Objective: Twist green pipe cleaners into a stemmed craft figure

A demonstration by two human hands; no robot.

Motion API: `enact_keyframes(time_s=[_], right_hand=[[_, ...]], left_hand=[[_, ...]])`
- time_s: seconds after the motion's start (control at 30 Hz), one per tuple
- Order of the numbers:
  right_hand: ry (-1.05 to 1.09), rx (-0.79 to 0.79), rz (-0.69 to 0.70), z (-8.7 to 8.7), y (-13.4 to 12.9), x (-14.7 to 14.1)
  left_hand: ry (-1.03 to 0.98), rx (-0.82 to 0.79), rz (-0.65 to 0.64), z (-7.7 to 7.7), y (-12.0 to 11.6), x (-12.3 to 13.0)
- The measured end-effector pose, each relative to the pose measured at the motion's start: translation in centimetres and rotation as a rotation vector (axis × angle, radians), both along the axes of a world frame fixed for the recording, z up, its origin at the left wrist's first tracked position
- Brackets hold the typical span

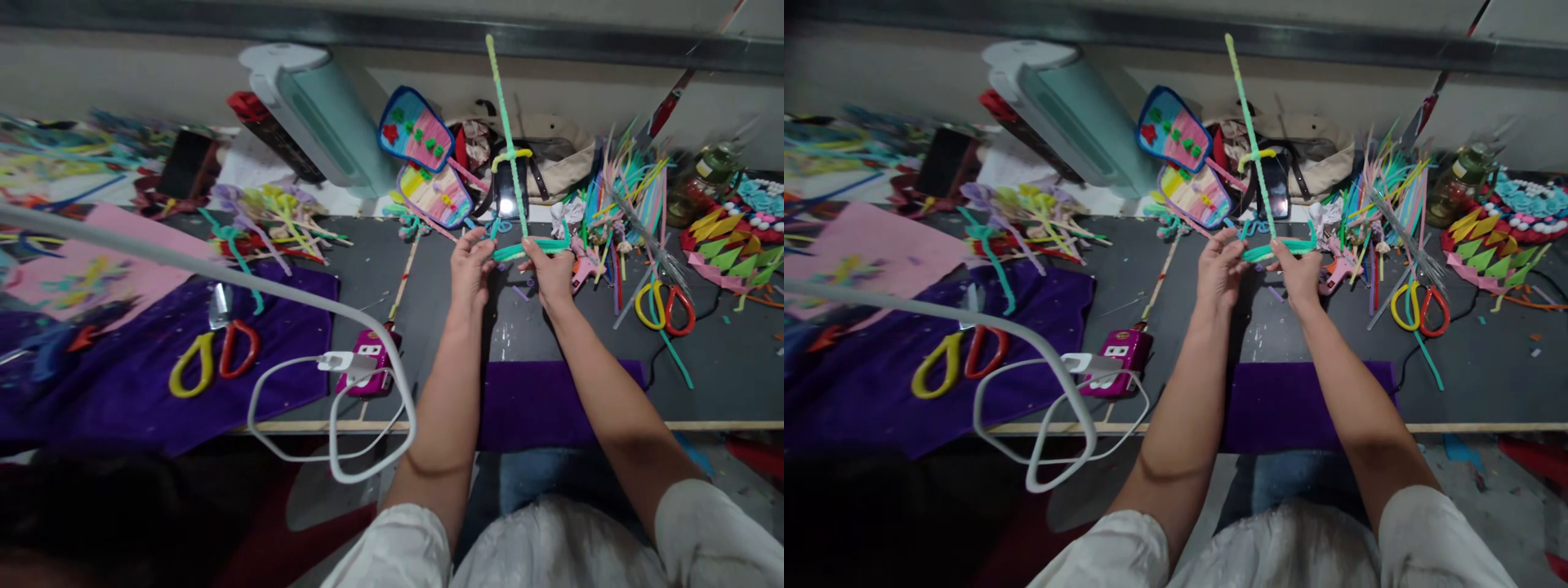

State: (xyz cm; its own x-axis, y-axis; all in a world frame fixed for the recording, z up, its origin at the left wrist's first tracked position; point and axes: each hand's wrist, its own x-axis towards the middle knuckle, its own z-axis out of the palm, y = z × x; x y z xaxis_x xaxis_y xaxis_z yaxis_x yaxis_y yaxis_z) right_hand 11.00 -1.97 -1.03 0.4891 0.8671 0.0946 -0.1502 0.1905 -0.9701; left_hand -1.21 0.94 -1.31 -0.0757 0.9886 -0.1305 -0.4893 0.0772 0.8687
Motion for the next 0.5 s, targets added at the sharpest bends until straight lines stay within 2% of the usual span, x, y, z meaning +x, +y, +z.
enact_keyframes(time_s=[0.1, 0.2, 0.4, 0.5], right_hand=[[-0.012, -0.013, 0.001, 0.0, 0.0, 0.0], [-0.031, -0.014, 0.010, -0.2, 0.1, 0.1], [-0.066, 0.000, 0.006, -0.4, 0.1, 0.2], [-0.053, 0.009, 0.003, -0.3, 0.1, 0.2]], left_hand=[[0.135, 0.130, 0.108, 0.8, -0.7, 0.4], [0.283, 0.249, 0.127, 1.2, -1.0, 0.6], [0.515, 0.428, 0.117, 0.0, -0.2, 0.4], [0.582, 0.462, 0.146, -0.5, 0.0, 0.4]])
